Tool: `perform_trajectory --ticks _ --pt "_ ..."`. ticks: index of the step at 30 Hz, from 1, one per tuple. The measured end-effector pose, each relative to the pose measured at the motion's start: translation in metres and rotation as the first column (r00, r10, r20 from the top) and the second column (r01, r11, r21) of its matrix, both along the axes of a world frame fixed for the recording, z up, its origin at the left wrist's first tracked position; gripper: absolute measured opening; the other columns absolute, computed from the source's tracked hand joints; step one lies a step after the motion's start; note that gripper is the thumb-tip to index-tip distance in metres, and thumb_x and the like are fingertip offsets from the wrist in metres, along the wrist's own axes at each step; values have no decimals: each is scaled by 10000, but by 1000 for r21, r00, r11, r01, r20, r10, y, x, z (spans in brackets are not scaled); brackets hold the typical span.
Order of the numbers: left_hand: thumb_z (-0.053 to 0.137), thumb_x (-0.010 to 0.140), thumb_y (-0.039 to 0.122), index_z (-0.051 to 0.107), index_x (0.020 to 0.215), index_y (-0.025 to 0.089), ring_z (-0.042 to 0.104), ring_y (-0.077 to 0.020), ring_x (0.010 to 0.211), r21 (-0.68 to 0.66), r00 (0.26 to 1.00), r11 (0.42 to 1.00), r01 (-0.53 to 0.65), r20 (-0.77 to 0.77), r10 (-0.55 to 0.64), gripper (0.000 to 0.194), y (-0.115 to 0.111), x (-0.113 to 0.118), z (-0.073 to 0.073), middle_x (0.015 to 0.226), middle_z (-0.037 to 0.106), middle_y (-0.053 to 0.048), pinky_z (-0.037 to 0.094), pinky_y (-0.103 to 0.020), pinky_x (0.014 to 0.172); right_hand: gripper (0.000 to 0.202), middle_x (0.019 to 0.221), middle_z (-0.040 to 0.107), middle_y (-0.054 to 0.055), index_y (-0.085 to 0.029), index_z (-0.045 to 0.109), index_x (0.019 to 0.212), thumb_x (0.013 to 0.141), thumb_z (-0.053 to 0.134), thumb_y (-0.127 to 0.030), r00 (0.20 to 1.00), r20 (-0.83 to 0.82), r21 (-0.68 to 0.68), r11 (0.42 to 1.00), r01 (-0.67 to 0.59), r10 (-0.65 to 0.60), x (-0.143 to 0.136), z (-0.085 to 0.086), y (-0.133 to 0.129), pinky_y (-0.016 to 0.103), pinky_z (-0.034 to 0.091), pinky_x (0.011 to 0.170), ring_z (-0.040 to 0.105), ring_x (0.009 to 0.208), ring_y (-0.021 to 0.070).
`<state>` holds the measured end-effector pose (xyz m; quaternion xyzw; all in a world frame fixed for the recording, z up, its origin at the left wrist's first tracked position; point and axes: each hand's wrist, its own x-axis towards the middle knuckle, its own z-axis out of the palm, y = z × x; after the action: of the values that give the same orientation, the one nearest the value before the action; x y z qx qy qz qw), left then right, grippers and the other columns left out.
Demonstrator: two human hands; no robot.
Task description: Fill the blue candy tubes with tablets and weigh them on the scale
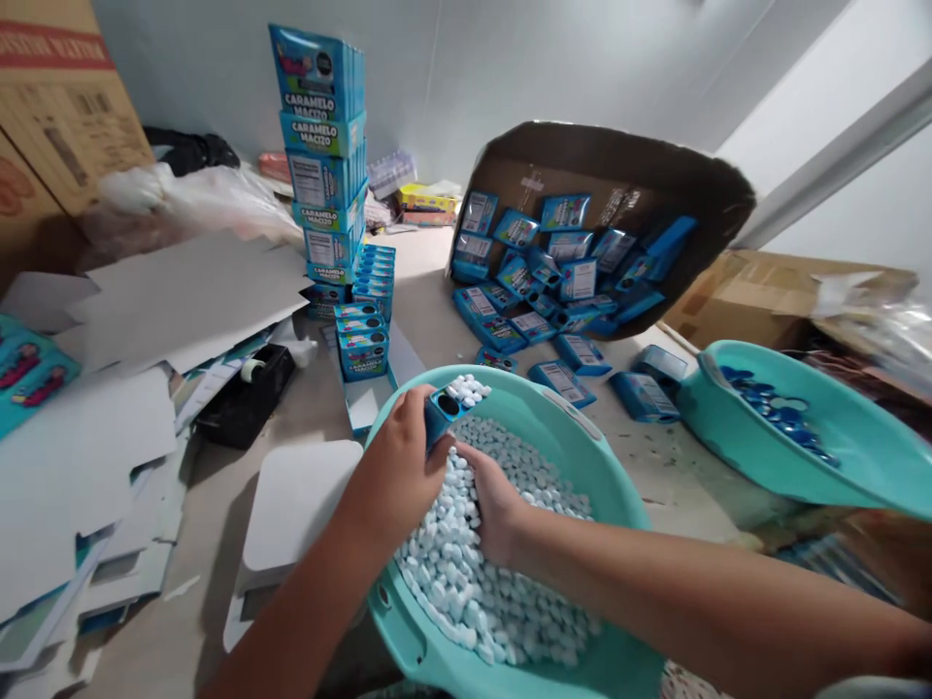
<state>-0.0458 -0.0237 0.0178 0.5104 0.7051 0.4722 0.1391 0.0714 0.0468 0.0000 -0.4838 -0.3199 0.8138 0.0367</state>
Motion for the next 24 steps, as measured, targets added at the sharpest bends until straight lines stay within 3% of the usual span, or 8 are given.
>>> perform_trajectory --ticks 3,6,11,14,16,18,20,24 --pt "650 880 188 482 1183 212 688 -280 1075 37 997 999 -36 76 33 347 -4 -1 7 1140 678 -106 570 -398 887 535 786 766 86 -223 755 1011 876 520 -684 999 28 -144 989 32 -28 -1 7 1 402 611 790 755 787 261" --pt "674 818 168 500 1092 225 696 -244 959 44 988 998 -49 150 42 330 -5 0 13 1036 674 -54 558 -350 819 527 769 762 83 -217 749 1004 860 543 -680 998 13 -144 988 56 -54 -3 15 2 399 611 775 754 777 266" --pt "687 778 144 515 1152 228 698 -211 920 80 983 993 -92 164 78 420 -4 5 14 1037 668 -40 550 -304 786 433 763 762 66 -212 735 983 873 541 -583 991 -53 -30 992 123 -124 -7 17 8 384 608 763 744 742 255" --pt "686 774 119 474 1352 245 696 -219 1002 124 996 991 -55 70 47 628 -6 7 10 1127 665 -63 567 -315 848 351 770 762 56 -211 726 961 870 548 -500 982 -38 60 980 189 -187 -8 14 13 361 602 791 743 789 246" --pt "677 795 114 448 1427 271 682 -231 1073 131 1000 991 -17 -19 20 690 -8 8 7 1172 662 -70 573 -322 882 297 808 771 47 -216 726 943 834 582 -452 978 -59 192 959 209 -201 -7 12 16 365 590 844 738 874 252" --pt "657 828 112 466 1426 284 665 -234 1133 145 996 989 20 -90 -7 652 -10 8 5 1214 657 -71 569 -328 930 268 902 786 33 -223 732 941 785 624 -411 970 -145 398 886 236 -193 -6 13 19 385 563 924 714 992 264" --pt "650 854 113 494 1399 278 652 -234 1169 167 991 985 39 -132 -17 591 -11 8 4 1241 651 -69 557 -335 975 277 1031 787 22 -226 743 955 739 668 -382 954 -244 584 759 287 -173 -5 16 23 398 511 1019 669 1119 275" --pt "642 894 131 513 1376 256 638 -239 1191 184 984 981 53 -176 -20 515 -11 4 2 1270 638 -78 556 -337 977 248 1201 749 45 -234 773 935 774 687 -401 934 -329 786 508 353 -141 0 31 33 403 434 1100 599 1262 284"
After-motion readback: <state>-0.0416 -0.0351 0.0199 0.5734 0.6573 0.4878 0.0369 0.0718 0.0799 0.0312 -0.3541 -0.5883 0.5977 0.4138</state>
